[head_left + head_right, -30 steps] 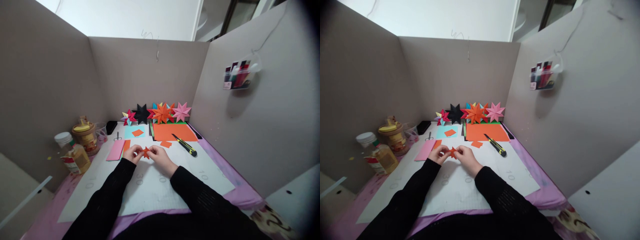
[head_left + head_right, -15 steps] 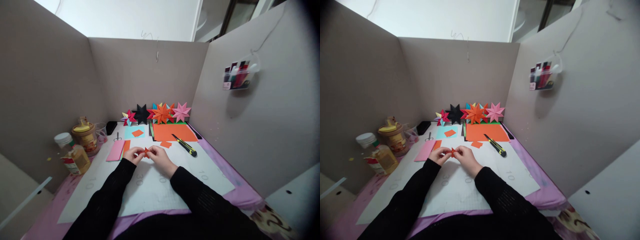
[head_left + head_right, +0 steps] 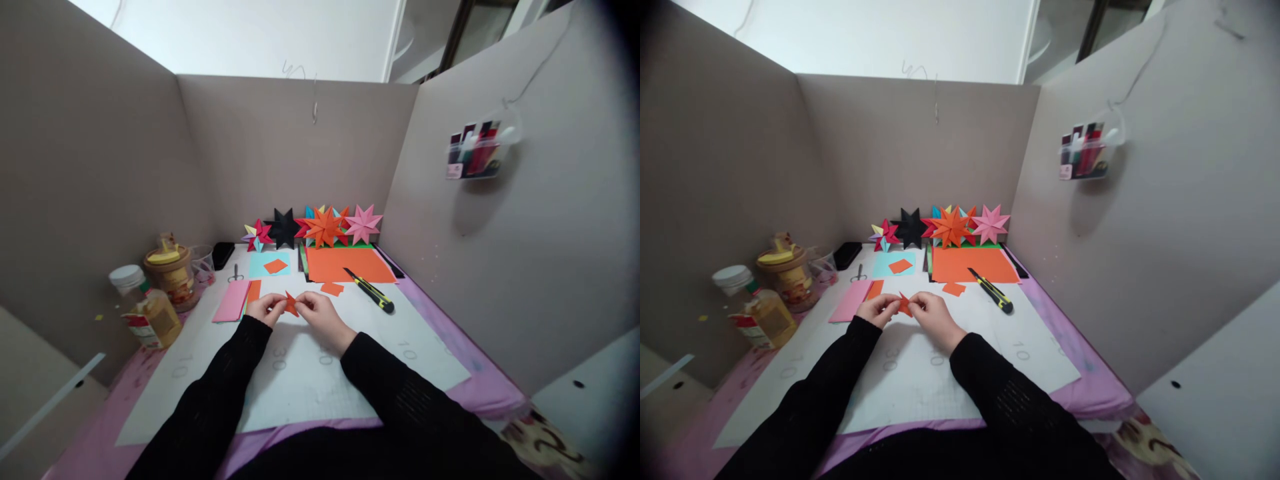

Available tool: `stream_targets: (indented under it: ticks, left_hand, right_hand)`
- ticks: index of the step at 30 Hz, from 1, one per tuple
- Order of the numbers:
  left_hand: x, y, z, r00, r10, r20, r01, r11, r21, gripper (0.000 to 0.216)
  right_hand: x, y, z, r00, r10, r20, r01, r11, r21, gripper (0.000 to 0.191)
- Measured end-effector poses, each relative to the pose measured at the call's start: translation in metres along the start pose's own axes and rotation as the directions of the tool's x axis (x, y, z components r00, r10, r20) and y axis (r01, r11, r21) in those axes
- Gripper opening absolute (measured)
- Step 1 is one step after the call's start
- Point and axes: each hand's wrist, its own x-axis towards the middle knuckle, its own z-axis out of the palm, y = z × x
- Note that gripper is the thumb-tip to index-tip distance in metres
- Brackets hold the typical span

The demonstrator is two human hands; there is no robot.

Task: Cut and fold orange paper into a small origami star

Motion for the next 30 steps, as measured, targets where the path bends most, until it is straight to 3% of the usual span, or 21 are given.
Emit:
stream_targets:
  ticks: [3, 10, 14, 18, 27, 30]
  left_hand:
    - [0.0003, -0.0001, -0.0003, 0.998, -0.062, 0.009, 0.062, 0.998, -0.025, 0.025]
    - [0.0009, 0.0018, -0.0007, 0.997, 0.067, -0.025, -0.067, 0.998, -0.008, 0.021]
    - [0.0012, 0.0022, 0.0013, 0.993, -0.114, 0.002, 0.113, 0.975, -0.190, 0.031]
    - [0.0024, 0.0016, 0.0008, 0.984, -0.175, 0.039, 0.179, 0.939, -0.294, 0.037]
    - [0.0036, -0.0018, -0.0006, 0.977, -0.174, 0.120, 0.196, 0.959, -0.205, 0.023]
    - [0.0040, -0.0056, 0.0018, 0.991, -0.096, 0.090, 0.108, 0.984, -0.139, 0.020]
  right_hand:
    - [-0.0002, -0.0010, -0.0004, 1.000, 0.003, 0.010, -0.003, 1.000, 0.004, 0.014]
    - [0.0009, 0.0011, -0.0003, 1.000, -0.019, 0.016, 0.018, 0.999, 0.035, 0.016]
    - [0.0017, 0.0055, -0.0007, 0.999, 0.029, 0.027, -0.031, 0.996, 0.089, 0.018]
    - [0.0015, 0.0073, -0.0013, 0.997, 0.055, 0.061, -0.062, 0.991, 0.119, 0.018]
    - [0.0005, 0.0061, 0.0003, 0.993, 0.076, 0.089, -0.088, 0.987, 0.138, 0.016]
    - [-0.0001, 0.0062, 0.0010, 0.992, 0.068, 0.109, -0.084, 0.985, 0.151, 0.017]
